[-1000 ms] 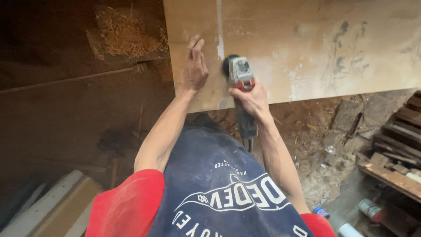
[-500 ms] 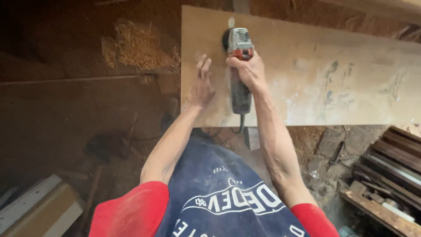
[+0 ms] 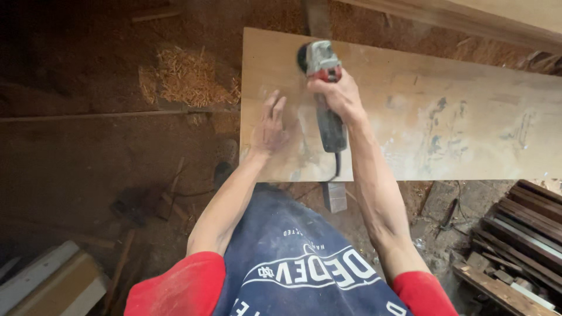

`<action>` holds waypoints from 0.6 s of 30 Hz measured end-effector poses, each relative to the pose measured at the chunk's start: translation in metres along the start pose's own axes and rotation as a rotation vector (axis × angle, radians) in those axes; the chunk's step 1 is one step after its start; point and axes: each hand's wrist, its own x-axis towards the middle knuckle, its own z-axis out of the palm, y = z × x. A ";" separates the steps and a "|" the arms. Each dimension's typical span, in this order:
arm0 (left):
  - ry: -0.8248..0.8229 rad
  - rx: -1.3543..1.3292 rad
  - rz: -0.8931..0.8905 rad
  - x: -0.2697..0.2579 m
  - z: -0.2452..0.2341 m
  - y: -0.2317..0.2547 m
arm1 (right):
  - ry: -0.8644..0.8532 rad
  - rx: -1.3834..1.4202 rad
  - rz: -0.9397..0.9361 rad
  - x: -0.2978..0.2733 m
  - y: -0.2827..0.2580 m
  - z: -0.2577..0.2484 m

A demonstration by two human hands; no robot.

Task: The person uses an orbital sander to smooth the surface of a large wooden board. They move the sander across the board in overlapping passes, then flip the board over and continue sanding the other side.

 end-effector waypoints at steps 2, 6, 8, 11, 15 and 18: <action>0.010 0.038 0.016 0.004 0.004 -0.003 | 0.067 -0.172 -0.037 -0.010 0.009 0.001; 0.028 -0.001 -0.005 0.003 0.005 -0.011 | 0.123 0.029 -0.060 -0.047 0.040 0.008; 0.006 -0.057 -0.035 -0.001 0.006 -0.012 | 0.113 0.037 -0.003 -0.065 0.056 -0.005; -0.053 -0.064 -0.059 -0.004 0.009 -0.013 | 0.143 0.001 0.111 -0.093 0.078 -0.018; -0.038 -0.004 -0.025 -0.002 0.010 -0.016 | 0.163 -0.112 0.173 -0.115 0.090 -0.012; -0.021 -0.018 -0.019 0.000 0.008 -0.013 | 0.170 -0.129 0.159 -0.119 0.085 0.002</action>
